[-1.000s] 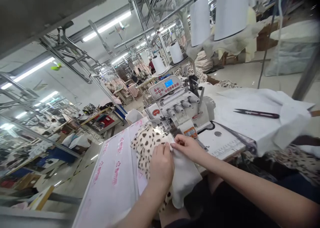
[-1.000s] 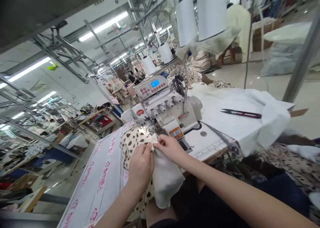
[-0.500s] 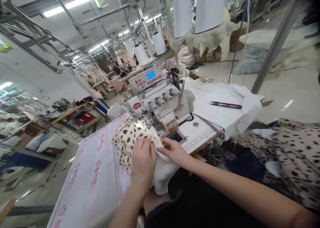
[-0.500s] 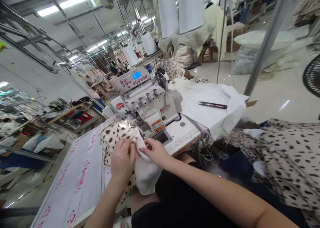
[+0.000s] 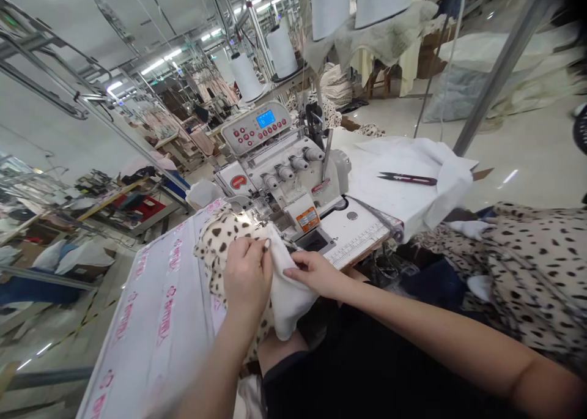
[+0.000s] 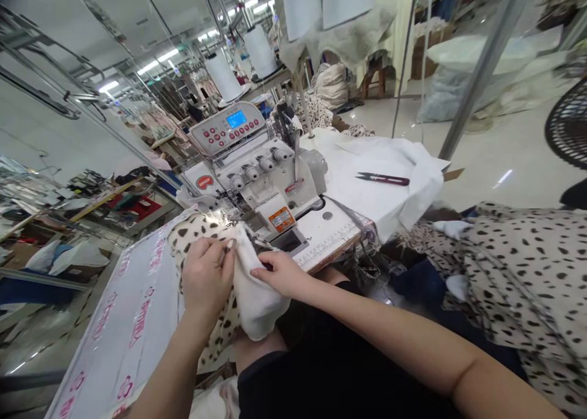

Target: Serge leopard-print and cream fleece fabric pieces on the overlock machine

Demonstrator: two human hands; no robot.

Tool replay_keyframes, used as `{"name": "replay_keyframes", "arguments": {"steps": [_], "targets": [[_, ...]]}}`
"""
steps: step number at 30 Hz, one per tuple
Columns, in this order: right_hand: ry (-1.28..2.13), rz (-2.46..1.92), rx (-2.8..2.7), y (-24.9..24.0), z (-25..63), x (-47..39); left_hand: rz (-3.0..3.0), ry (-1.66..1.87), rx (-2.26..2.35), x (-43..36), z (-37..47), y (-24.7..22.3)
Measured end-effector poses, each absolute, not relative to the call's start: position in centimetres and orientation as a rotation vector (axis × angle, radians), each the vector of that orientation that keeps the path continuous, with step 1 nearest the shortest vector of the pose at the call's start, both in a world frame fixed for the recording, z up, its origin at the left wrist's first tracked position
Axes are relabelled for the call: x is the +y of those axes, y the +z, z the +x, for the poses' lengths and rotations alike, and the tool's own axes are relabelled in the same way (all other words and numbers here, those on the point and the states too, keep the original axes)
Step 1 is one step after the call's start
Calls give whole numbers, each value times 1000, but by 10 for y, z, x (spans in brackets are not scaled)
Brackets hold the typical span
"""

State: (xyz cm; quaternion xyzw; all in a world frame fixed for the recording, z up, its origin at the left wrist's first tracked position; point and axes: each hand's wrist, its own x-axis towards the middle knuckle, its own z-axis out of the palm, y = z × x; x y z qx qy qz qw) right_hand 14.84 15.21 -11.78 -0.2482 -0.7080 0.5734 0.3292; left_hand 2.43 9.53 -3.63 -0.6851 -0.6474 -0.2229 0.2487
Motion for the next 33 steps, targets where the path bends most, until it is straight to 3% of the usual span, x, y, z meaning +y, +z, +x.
{"name": "replay_keyframes", "arguments": {"steps": [15, 33], "targets": [[1309, -633, -1936, -104, 158, 137, -1931, -548, -1575, 95, 26, -52], [1136, -628, -1996, -104, 159, 148, -2038, -498, -1710, 98, 27, -46]]}}
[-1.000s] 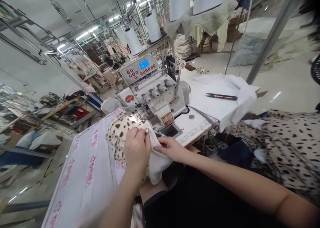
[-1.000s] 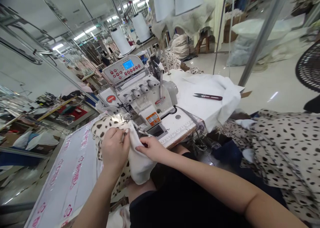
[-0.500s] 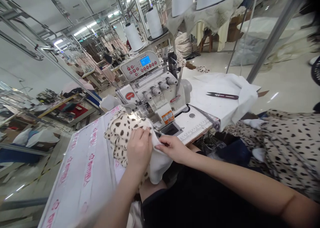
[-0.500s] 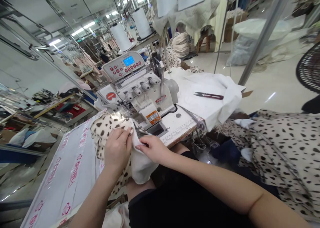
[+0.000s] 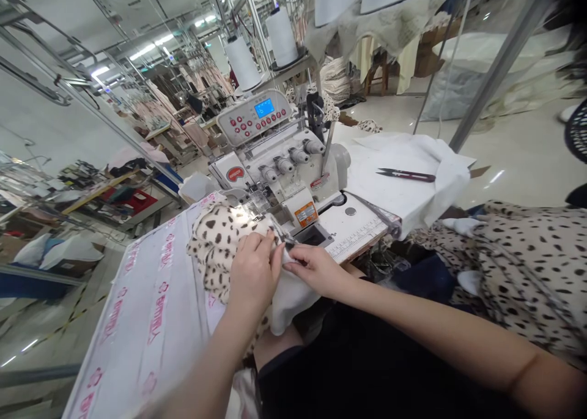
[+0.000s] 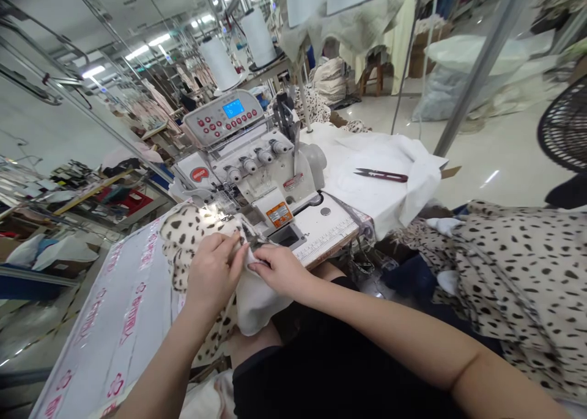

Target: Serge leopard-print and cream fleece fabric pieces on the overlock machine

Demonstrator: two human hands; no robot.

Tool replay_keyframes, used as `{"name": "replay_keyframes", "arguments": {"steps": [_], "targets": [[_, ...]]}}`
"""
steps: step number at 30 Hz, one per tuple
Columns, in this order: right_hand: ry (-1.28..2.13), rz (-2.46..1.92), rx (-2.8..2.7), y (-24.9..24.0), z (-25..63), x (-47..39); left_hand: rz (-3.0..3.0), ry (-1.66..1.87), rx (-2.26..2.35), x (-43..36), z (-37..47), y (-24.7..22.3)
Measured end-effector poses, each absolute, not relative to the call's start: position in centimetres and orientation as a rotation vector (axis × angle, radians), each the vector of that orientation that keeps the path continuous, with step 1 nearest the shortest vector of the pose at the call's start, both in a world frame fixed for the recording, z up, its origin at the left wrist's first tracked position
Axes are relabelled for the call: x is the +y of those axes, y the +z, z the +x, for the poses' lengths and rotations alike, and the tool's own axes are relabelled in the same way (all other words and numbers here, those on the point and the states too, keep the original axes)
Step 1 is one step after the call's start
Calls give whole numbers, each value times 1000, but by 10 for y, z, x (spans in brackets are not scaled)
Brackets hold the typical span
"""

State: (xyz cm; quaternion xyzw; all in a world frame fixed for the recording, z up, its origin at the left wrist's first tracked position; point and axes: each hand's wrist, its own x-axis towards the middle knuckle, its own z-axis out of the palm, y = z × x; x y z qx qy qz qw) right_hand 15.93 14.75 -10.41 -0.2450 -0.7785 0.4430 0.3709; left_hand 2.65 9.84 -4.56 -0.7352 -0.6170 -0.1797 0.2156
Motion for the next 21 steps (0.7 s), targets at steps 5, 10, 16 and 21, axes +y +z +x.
{"name": "replay_keyframes", "arguments": {"steps": [5, 10, 16, 21], "targets": [[1077, -614, -1987, -104, 148, 162, -2055, -479, -1721, 113, 16, -40], [1048, -625, -1989, -106, 143, 168, -2115, -781, -1602, 97, 20, -47], [1410, -758, -2011, -120, 161, 143, -1685, -942, -1756, 25, 20, -107], [1565, -769, -2040, -129, 175, 122, -1731, -823, -2021, -22, -11, -127]]}}
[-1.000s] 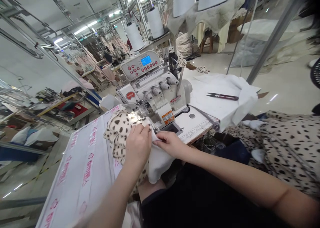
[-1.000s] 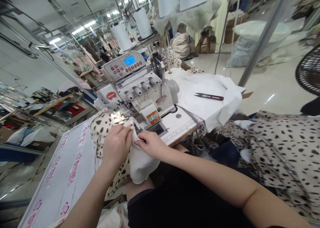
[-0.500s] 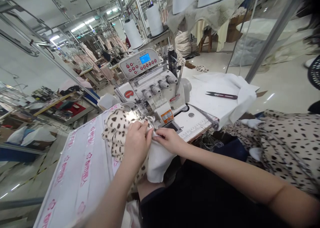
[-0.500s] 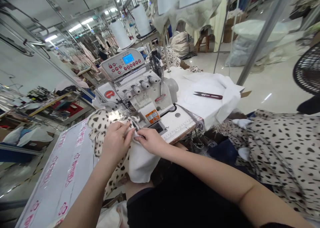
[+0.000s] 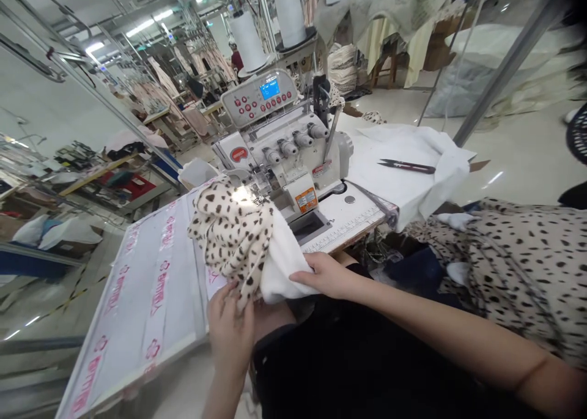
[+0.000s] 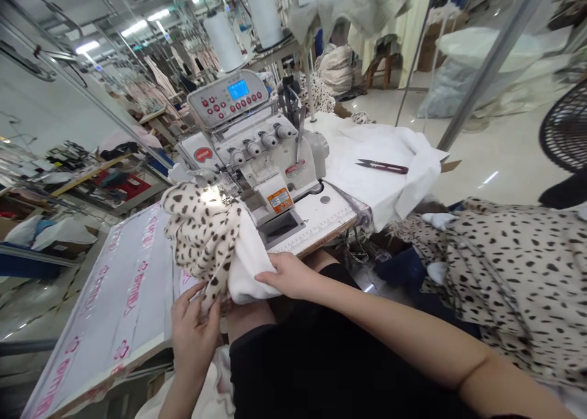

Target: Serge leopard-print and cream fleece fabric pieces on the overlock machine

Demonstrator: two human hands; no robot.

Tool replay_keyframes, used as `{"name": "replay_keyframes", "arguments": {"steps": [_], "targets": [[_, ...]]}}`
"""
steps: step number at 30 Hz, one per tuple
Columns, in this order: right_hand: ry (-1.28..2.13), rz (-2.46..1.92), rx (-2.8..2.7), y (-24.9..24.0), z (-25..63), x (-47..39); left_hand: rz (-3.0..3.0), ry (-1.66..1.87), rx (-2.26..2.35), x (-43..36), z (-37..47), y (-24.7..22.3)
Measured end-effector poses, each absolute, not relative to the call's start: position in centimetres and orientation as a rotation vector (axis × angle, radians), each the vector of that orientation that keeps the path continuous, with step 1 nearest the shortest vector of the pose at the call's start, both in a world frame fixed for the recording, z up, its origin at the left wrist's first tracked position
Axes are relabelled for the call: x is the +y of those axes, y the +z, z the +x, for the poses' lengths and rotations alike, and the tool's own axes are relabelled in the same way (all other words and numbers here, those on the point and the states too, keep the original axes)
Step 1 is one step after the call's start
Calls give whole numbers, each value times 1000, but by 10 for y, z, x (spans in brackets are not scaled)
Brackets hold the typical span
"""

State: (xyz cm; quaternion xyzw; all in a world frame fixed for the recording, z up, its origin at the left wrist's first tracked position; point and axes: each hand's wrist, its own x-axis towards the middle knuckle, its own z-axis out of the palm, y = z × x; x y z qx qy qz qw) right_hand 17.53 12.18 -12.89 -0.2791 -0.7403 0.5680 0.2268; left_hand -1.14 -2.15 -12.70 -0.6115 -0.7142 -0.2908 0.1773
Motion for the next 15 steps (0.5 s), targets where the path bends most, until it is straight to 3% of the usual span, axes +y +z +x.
{"name": "replay_keyframes", "arguments": {"steps": [4, 7, 11, 15], "targets": [[1591, -786, -2013, -137, 177, 106, -1581, -791, -2235, -47, 9, -97], [1697, -735, -1935, -141, 178, 88, -1819, -806, -2062, -53, 51, -82], [1911, -509, -1780, -144, 189, 64, -2254, -869, -1907, -52, 93, -99], [1944, -595, -1716, -156, 211, 45, -2204, -1117, -1932, -59, 98, -127]]}}
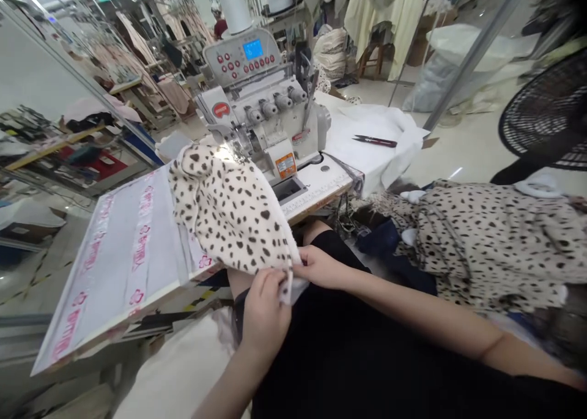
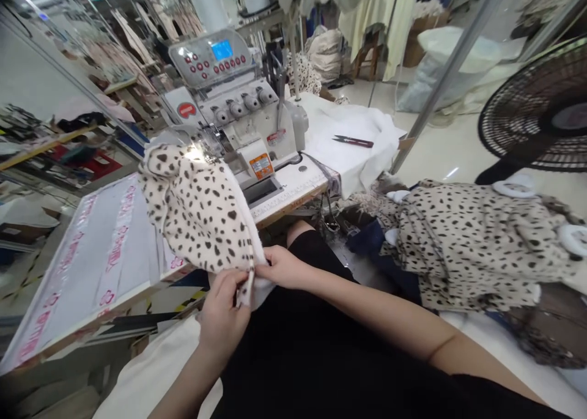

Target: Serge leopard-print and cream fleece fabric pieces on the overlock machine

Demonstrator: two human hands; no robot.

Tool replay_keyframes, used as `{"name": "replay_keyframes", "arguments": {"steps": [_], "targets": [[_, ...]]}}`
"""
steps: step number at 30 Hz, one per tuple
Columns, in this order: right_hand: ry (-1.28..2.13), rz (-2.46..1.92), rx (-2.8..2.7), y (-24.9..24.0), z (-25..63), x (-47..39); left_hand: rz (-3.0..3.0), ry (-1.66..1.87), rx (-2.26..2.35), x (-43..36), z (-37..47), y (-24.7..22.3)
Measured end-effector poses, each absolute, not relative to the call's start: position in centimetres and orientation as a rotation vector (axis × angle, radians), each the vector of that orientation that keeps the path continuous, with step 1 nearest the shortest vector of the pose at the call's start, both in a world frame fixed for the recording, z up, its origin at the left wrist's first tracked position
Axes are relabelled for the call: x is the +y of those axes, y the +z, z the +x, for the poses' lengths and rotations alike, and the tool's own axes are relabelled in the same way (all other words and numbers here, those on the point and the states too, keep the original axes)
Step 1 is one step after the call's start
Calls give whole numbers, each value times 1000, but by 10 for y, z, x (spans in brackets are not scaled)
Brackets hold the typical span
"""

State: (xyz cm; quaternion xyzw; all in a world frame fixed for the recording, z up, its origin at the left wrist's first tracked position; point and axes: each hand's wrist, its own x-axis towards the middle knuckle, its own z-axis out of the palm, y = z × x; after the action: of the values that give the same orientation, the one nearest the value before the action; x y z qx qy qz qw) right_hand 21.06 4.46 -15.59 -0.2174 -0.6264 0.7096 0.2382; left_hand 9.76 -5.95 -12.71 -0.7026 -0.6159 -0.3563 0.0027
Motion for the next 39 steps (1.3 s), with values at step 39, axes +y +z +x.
{"name": "replay_keyframes", "arguments": {"steps": [39], "targets": [[2223, -744, -1144, -132, 239, -14, -2343, -1119, -1505, -83, 97, -121]]}}
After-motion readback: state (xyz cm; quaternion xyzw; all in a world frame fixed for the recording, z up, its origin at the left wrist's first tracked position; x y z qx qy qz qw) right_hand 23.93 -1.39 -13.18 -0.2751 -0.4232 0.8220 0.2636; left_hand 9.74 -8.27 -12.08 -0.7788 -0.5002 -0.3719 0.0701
